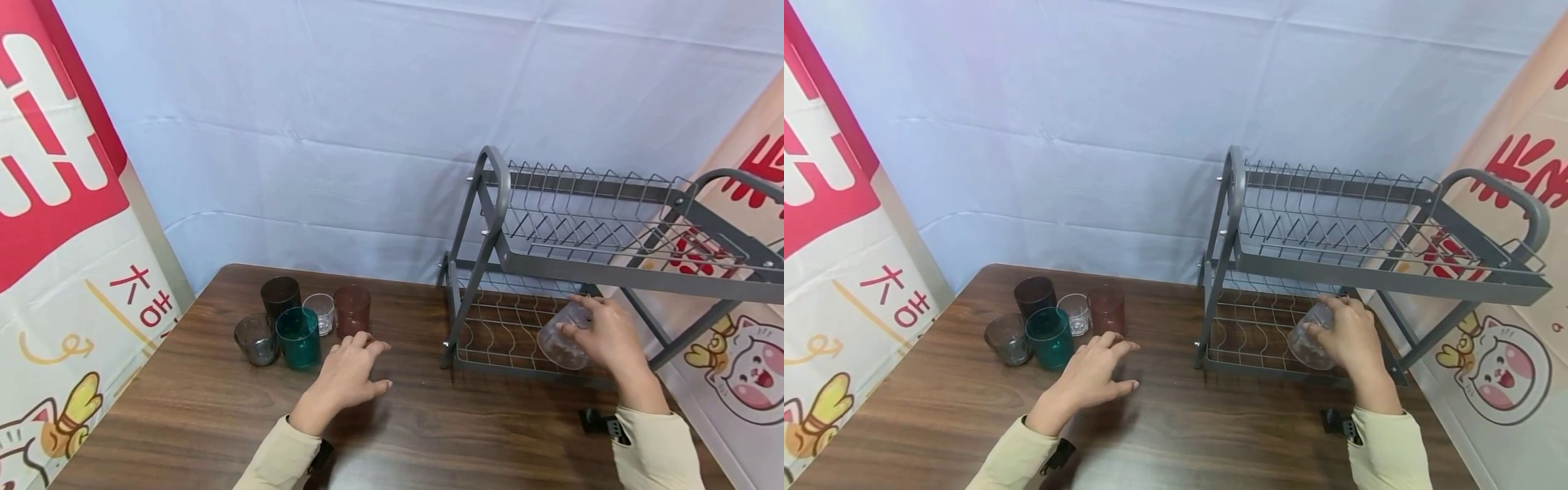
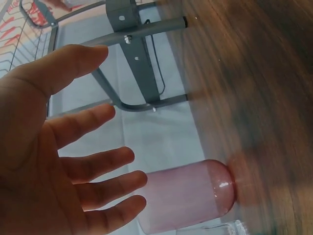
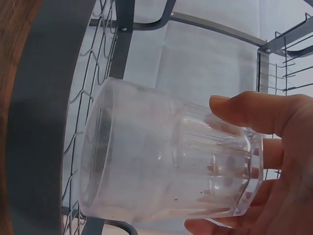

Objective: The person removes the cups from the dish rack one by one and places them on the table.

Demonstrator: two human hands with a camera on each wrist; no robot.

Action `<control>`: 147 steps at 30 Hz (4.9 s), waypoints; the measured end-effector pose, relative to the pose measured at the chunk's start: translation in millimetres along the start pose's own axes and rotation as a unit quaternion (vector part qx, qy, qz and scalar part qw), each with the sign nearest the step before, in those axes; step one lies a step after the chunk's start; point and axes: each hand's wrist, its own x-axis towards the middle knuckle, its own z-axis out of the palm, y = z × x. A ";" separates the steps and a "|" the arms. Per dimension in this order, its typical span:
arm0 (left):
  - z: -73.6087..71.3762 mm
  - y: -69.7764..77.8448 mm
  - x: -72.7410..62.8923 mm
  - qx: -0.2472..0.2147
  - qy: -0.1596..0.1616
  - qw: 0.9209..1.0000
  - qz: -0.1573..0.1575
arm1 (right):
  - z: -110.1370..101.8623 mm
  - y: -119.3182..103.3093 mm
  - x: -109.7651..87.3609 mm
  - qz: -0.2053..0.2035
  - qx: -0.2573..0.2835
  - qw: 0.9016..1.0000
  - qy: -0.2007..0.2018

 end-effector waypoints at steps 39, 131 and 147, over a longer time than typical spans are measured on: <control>8.8 33.5 25.7 -0.004 -0.020 1.000 0.020 | 2.2 -38.7 -16.5 -0.015 0.026 0.999 -0.019; 29.3 60.6 18.2 -0.560 0.110 0.819 0.050 | 61.9 -89.0 -58.5 0.002 0.410 0.912 0.007; 16.4 66.9 15.9 -0.588 0.127 0.795 0.077 | 76.8 -94.8 -56.1 0.043 0.526 0.849 -0.009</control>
